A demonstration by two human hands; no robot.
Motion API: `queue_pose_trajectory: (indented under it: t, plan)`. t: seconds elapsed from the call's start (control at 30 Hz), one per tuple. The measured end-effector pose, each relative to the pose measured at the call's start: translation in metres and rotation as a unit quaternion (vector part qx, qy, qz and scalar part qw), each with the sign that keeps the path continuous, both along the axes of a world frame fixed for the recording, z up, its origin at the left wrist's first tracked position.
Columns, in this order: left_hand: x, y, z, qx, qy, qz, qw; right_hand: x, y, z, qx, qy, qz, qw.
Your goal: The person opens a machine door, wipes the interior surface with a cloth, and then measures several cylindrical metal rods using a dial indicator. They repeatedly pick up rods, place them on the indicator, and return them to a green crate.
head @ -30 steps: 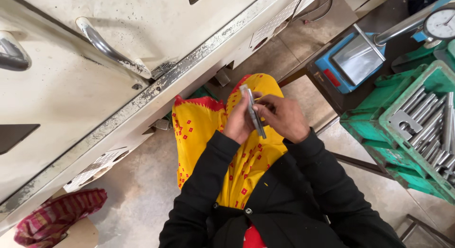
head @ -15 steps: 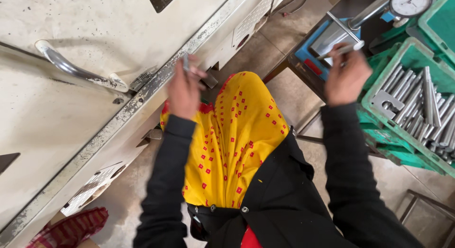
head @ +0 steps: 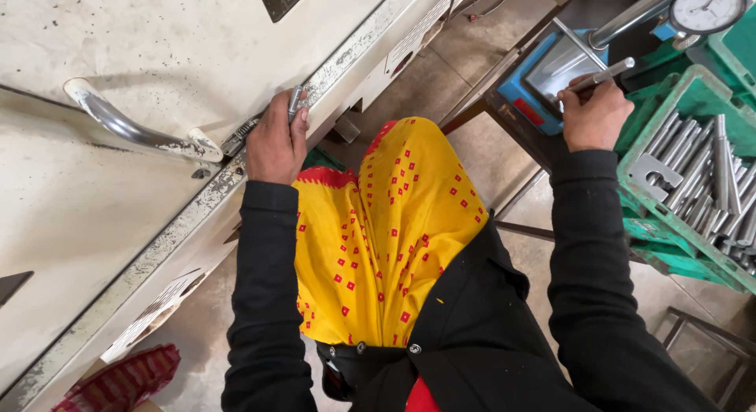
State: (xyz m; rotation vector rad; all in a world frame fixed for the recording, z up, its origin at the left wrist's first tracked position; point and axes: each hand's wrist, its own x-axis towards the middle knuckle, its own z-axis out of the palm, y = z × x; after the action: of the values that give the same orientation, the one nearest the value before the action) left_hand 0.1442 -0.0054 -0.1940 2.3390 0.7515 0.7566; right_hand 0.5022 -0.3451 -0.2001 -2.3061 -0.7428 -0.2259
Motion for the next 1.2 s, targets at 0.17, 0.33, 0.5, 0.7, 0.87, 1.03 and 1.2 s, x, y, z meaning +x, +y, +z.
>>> queue_pose_trajectory:
  t: [0.17,0.33,0.5,0.7,0.87,1.03,1.2]
  plan:
    - [0.0,-0.003,0.001,0.009,-0.027,-0.007,1.0,-0.004,-0.004,-0.002,-0.031,-0.016,-0.022,0.999]
    - [0.0,-0.004,0.001,0.005,-0.025,-0.002,1.0,-0.001,-0.001,0.001,-0.011,-0.024,-0.047,0.999]
    - [0.0,-0.004,0.0,-0.013,-0.007,0.003,1.0,0.013,0.007,0.004,-0.036,-0.088,-0.063,0.993]
    - [0.001,-0.003,-0.004,0.0,-0.012,0.001,1.0,0.023,0.015,0.007,0.004,-0.051,-0.09,0.995]
    - [0.001,-0.002,-0.005,-0.006,-0.012,-0.004,1.0,0.025,0.019,0.008,0.002,-0.069,-0.09,0.994]
    - [0.001,-0.003,-0.004,-0.007,-0.012,-0.002,1.0,0.025,0.019,0.009,0.017,-0.032,-0.1,0.994]
    - [0.001,-0.003,-0.003,-0.016,-0.006,0.004,1.0,0.024,0.02,0.009,0.005,-0.042,-0.105,0.994]
